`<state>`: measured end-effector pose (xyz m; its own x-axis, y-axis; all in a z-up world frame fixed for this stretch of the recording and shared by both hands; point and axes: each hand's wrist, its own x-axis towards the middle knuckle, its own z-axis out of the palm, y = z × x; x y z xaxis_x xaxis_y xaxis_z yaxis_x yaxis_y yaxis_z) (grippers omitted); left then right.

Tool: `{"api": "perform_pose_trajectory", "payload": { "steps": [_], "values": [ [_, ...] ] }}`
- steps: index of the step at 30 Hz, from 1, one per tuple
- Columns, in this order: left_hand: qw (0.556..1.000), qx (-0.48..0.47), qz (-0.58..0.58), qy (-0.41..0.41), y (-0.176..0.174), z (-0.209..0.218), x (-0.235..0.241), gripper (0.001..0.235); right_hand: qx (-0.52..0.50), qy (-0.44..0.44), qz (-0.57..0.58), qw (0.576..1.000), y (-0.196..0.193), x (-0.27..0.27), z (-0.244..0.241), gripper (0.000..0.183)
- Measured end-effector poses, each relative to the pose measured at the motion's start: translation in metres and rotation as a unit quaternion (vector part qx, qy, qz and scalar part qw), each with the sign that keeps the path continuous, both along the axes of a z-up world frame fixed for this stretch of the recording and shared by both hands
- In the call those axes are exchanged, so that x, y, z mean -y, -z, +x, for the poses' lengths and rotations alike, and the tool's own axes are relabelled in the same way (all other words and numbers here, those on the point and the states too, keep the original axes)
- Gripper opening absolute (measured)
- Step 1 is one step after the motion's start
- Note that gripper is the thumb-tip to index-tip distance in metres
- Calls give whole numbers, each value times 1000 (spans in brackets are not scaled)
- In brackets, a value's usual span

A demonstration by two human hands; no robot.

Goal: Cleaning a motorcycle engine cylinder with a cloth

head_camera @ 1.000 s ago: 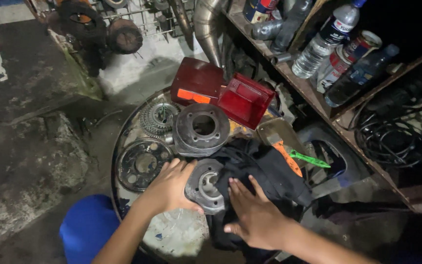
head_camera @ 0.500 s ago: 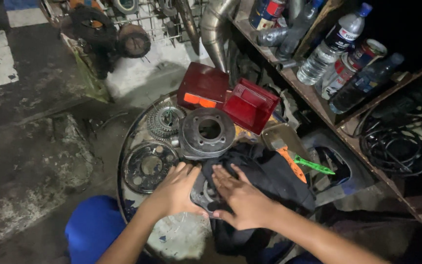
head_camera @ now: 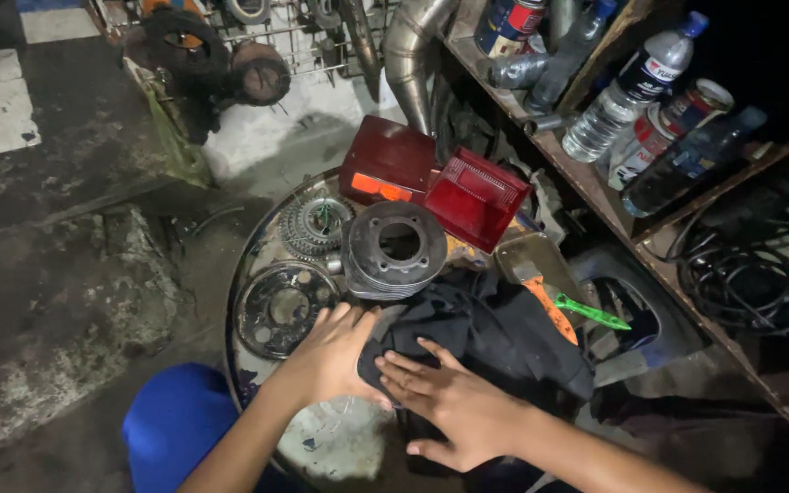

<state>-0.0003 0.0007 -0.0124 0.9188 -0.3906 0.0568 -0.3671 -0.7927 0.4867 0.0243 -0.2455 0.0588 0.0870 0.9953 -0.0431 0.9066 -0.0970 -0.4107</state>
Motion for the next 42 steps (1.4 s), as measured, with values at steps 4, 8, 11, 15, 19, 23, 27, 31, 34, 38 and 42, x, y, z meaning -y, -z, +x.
{"api": "perform_pose_trajectory", "payload": {
  "steps": [4,8,11,15,19,23,27,31,34,38,42],
  "values": [
    [999,-38,-14,-1,-12,-1,1,121,5,-3,3,1000,-2,14,-5,77],
    [999,-38,16,-9,-3,2,2,124,-4,4,-2,1000,-6,31,-13,72],
    [999,-34,18,-11,0,2,3,125,30,29,-6,999,1,49,-25,72],
    [999,-47,-2,-22,-11,1,6,124,179,119,-64,975,49,81,-40,89],
    [995,-93,-7,-26,-14,1,7,125,229,149,-42,961,52,81,-33,83],
    [996,-80,-12,-27,-10,0,9,127,208,155,-59,964,55,70,-20,81],
    [996,-87,-2,-25,-10,-1,13,131,226,185,-81,953,72,53,-7,91],
    [997,-68,-7,-27,-1,-3,11,130,234,201,-91,947,66,31,2,95],
    [997,-67,-2,-25,0,-4,10,132,204,214,-97,950,64,20,8,94],
    [997,-72,-11,-24,-5,-5,9,130,168,176,-48,969,57,5,15,94],
    [997,-76,3,-15,2,-3,7,103,71,110,-14,991,27,-9,11,89]
  ]
}}
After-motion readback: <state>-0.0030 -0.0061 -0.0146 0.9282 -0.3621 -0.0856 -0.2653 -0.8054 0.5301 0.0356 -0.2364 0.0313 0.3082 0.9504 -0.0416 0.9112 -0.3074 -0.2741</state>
